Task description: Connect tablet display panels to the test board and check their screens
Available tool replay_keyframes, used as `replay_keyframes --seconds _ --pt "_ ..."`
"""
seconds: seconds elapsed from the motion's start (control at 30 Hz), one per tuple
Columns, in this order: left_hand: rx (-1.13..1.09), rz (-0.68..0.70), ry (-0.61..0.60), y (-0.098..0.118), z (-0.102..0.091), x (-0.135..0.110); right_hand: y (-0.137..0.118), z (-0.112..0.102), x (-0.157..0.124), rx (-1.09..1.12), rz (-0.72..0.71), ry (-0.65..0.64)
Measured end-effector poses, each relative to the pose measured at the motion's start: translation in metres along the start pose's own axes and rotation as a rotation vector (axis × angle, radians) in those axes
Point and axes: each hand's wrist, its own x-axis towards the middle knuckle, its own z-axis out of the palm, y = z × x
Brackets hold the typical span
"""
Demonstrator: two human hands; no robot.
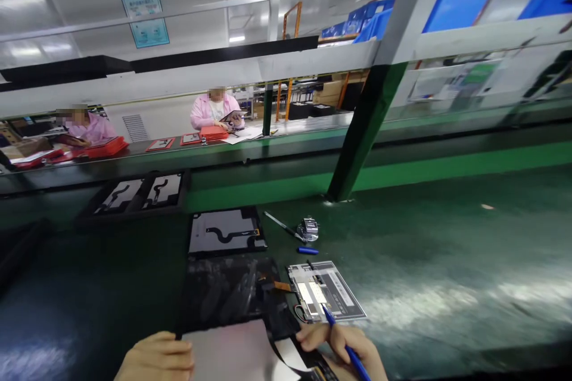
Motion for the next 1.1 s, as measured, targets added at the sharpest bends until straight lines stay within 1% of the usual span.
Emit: replay_keyframes --seconds 0.07,0.1,0.13,0.2,0.23,0.3,0.37,0.43,0.5,0.57,0.6,0.73,0.8,0.9,0.97,1.1 --pt "0.186 0.047 -0.159 -0.001 -0.007 0.009 0.009 0.003 -0.008 -0.085 -0.05 0.014" --pt "0.242 0.035 -0.215 -0.002 -0.009 0.012 0.014 0.006 -0.012 -0.124 -0.064 0.021" --pt "0.276 0.021 -0.244 -0.003 -0.01 0.013 0.019 0.008 -0.015 -0.157 -0.078 0.036" --pt "0.306 0.011 -0.239 -0.005 -0.01 0.014 0.025 0.013 -0.019 -0.212 -0.092 0.074" --pt "0.314 0.033 -0.225 -0.005 -0.008 0.013 0.027 0.014 -0.02 -0.238 -0.081 0.086" --pt "0.337 0.111 -0.185 -0.004 -0.004 0.01 0.031 0.015 -0.019 -0.292 -0.016 0.1" --pt "0.368 0.199 -0.154 -0.003 -0.001 0.01 0.033 0.013 -0.018 -0.341 0.054 0.086" --pt "0.402 0.24 -0.151 -0.004 0.0 0.012 0.035 0.011 -0.015 -0.38 0.056 0.108" --pt "0.436 0.247 -0.171 -0.007 0.001 0.015 0.035 0.009 -0.013 -0.416 0.055 0.173" --pt "0.47 0.245 -0.2 -0.007 0.0 0.018 0.033 0.008 -0.011 -0.426 0.107 0.256" --pt "0.487 0.229 -0.22 -0.006 -0.001 0.019 0.032 0.009 -0.011 -0.406 0.151 0.277" --pt "0.559 0.102 -0.334 0.009 -0.002 0.024 0.026 0.015 -0.006 -0.231 0.282 0.289" --pt "0.595 0.084 -0.366 0.016 -0.002 0.025 0.026 0.019 -0.002 -0.209 0.327 0.279" --pt "0.665 0.101 -0.348 0.016 0.0 0.026 0.03 0.024 0.002 -0.213 0.417 0.273" --pt "0.703 0.104 -0.326 0.012 0.001 0.026 0.035 0.025 0.004 -0.202 0.457 0.295" --pt "0.725 0.067 -0.332 0.011 0.001 0.027 0.043 0.024 0.002 -0.21 0.464 0.315"
